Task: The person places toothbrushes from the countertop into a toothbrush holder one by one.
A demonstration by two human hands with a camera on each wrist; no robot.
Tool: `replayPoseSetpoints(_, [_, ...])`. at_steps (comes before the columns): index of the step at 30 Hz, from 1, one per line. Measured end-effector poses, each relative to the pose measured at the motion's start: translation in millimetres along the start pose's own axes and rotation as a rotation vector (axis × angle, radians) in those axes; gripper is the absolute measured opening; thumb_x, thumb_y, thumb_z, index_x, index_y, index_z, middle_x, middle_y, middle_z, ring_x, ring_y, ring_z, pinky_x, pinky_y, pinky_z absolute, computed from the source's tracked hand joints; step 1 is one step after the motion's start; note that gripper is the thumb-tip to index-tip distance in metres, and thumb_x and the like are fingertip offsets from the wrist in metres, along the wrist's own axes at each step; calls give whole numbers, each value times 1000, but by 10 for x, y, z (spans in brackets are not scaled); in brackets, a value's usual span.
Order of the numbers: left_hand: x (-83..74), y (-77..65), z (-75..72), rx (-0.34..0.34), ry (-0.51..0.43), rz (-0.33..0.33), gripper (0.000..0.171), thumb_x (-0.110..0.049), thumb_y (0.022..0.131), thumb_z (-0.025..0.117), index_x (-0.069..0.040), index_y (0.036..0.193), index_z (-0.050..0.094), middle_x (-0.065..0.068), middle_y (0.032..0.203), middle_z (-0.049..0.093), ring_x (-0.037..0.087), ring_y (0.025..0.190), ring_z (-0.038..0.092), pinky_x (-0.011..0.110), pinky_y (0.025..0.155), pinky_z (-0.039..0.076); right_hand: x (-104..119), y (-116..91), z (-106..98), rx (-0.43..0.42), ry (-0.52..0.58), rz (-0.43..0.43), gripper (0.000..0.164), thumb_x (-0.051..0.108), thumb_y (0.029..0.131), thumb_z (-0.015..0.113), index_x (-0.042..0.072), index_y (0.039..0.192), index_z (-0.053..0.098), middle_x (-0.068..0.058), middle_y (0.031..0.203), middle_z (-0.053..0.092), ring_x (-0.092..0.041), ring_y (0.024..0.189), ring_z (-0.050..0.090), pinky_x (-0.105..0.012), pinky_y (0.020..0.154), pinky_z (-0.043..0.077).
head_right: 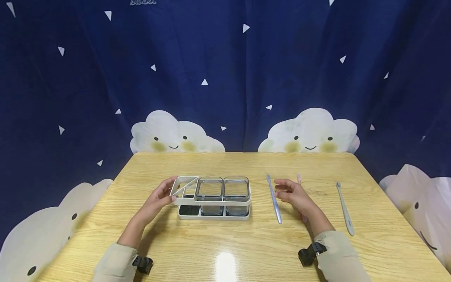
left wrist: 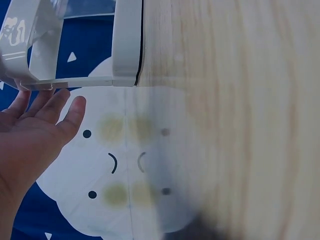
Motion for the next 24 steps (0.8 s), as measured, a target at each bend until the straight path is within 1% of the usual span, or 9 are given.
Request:
replayPoseSetpoints(3, [-3,11,4,7,5,3,64,3,85,55,1,143,27,26,140,33,45,129,24,24,96,34,-12,19,-2,-6,-7,4,55,6,89,61,-9,135,36,-32,128,42,-41,112,45,-36,82,49])
replayPoseSetpoints(6, [-1,14,2,8,9,-1,64,2,85,55,0,143,27,26,140,33,45,129,25,24,96,34,-31,40,-5,-7,-1,28,55,5,88,62,-10,134,37,-32,126,43,-36,110,47,-33,81,50])
replayPoseSetpoints(13, [-2,8,24,12,-14,-5,65,5,84,54,1,142,27,27,138,33,45,127,27,25,94,37,-66,65,-10,27,35,74,57,0,87,61,-15,134,32,-32,118,42,-27,102,49,-36,82,50])
replayPoseSetpoints(19, [-23,-4,42,11,-36,-5,66,6,82,53,1,142,26,29,138,32,46,127,27,24,92,40,-87,110,-22,49,3,99,55,-2,85,59,-14,133,34,-27,110,46,-23,94,51,-33,78,51])
replayPoseSetpoints(24, [-30,-8,26,6,-30,-7,66,6,83,52,1,142,26,30,138,32,46,126,29,24,91,40,-99,157,-3,37,-4,118,55,-4,83,60,-17,130,37,-25,105,48,-19,88,52,-31,75,52])
Point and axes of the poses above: each hand's wrist, its own y-axis towards the middle knuckle, its own z-axis out of the palm, x = y × z, the point moved 4 cm from there along y, towards the middle knuckle
